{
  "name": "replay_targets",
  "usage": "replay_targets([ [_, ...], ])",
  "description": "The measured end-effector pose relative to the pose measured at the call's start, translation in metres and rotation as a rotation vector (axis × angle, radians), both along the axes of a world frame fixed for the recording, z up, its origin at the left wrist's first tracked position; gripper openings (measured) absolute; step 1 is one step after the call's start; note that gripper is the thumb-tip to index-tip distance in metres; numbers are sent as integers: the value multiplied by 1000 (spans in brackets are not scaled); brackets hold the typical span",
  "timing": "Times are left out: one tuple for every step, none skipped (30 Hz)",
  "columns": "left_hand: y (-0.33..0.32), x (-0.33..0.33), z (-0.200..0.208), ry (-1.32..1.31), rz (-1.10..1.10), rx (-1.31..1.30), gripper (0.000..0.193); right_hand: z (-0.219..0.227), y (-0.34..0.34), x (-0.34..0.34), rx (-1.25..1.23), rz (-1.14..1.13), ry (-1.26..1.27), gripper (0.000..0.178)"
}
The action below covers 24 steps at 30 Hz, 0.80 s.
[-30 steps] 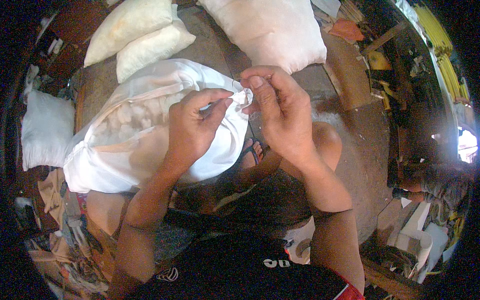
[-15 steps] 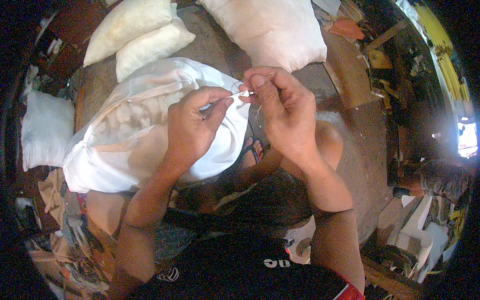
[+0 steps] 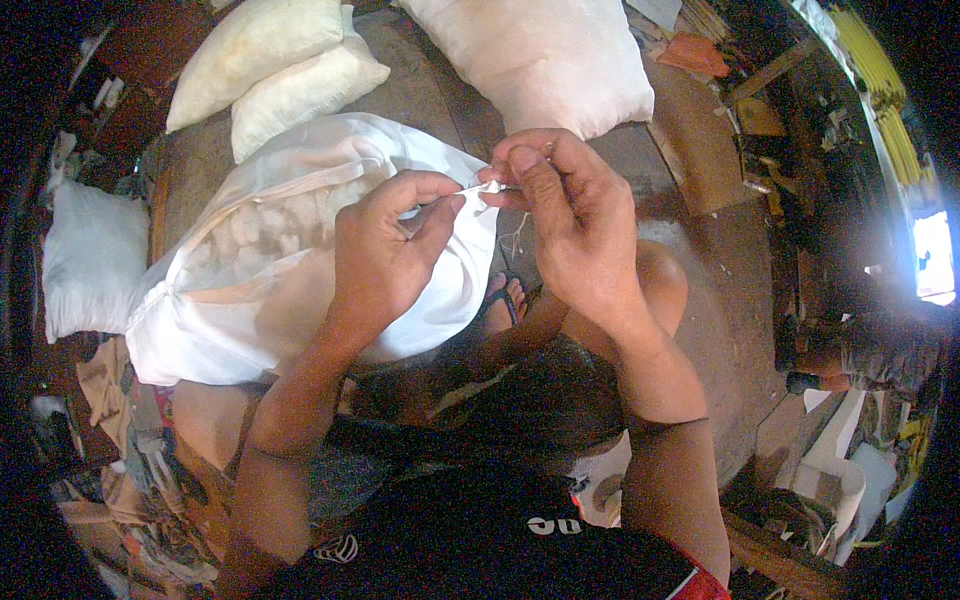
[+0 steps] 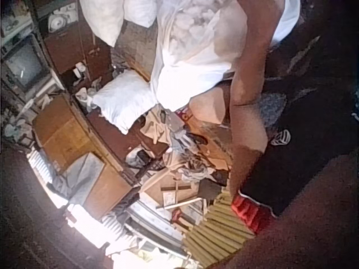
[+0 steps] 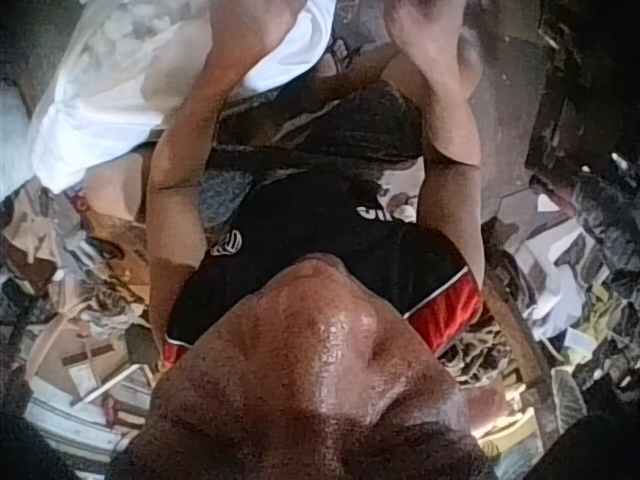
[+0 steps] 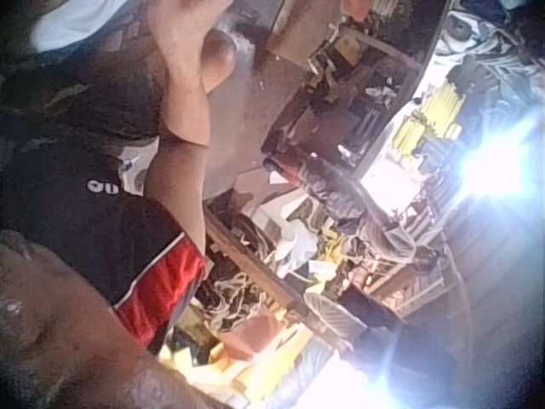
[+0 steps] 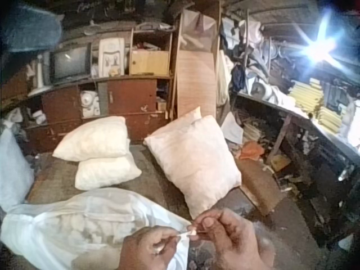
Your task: The person sits on the floor and hand-sews the opening of a white pillow filled with cotton using a needle and thread. They repeatedly insert the needle, pull the thread, and adjust the fabric to close the pillow.
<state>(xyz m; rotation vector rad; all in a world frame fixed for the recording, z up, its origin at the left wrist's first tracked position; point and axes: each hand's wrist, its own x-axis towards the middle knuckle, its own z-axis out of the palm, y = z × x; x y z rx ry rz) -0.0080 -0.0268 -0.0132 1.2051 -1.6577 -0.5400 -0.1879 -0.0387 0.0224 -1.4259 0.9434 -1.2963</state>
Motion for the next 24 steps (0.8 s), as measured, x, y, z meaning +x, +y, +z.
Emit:
replay_targets([
  [0, 0, -1, 6, -5, 0, 12, 0, 0, 0, 0, 3, 1, 23],
  [0, 0, -1, 10, -8, 0, 12, -1, 0, 0, 0, 9, 0, 23],
  [0, 1, -1, 5, -11, -1, 12, -1, 0, 0, -2, 10, 1, 23],
  [0, 1, 0, -1, -14, -2, 12, -1, 0, 0, -3, 11, 3, 23],
  [0, 1, 1, -5, -17, -3, 12, -1, 0, 0, -5, 12, 5, 23],
  [0, 1, 0, -6, -18, -9, 12, 0, 0, 0, 0, 10, 11, 23],
  [0, 2, 0, -7, -18, -15, 12, 1, 1, 1, 5, 9, 16, 23],
  [0, 1, 0, -7, -21, -21, 12, 2, 1, 0, 9, 6, 23, 23],
  [0, 1, 0, -9, -24, -23, 12, 2, 1, 0, 15, 10, 26, 23],
  [0, 1, 0, -12, -27, -24, 12, 2, 1, -1, 22, 14, 29, 23],
  [0, 1, 1, -14, -30, -25, 13, 3, 0, -1, 28, 19, 32, 23],
  [0, 1, 2, -15, -32, -16, 13, 4, 0, -2, 33, 24, 42, 23],
  [0, 1, 2, -17, -33, -7, 13, 5, 0, -2, 38, 30, 52, 23],
  [1, 1, 3, -20, -33, 2, 13, 5, -1, -3, 44, 36, 61, 23],
  [1, 1, 2, -21, -35, 4, 13, 4, -2, -4, 45, 41, 62, 23],
  [0, 1, 1, -22, -36, 6, 13, 3, -2, -5, 47, 47, 64, 23],
  [0, 1, 1, -23, -37, 9, 13, 3, -3, -6, 48, 52, 65, 23],
  [0, 1, 1, -29, -34, 16, 13, 3, -4, -6, 51, 58, 64, 23],
  [1, 1, 2, -35, -31, 24, 14, 2, -4, -7, 53, 64, 64, 24],
  [1, 1, 2, -41, -27, 31, 14, 2, -4, -8, 56, 71, 63, 24],
  [1, 1, 2, -37, -30, 45, 14, 2, -5, -9, 51, 84, 73, 24],
  [1, 0, 2, -33, -33, 58, 15, 2, -6, -10, 46, 97, 84, 24],
  [2, 0, 2, -29, -36, 71, 15, 1, -7, -11, 41, 110, 95, 24],
  [2, -1, 1, -30, -36, 59, 16, 1, -7, -11, 38, 117, 97, 24],
])
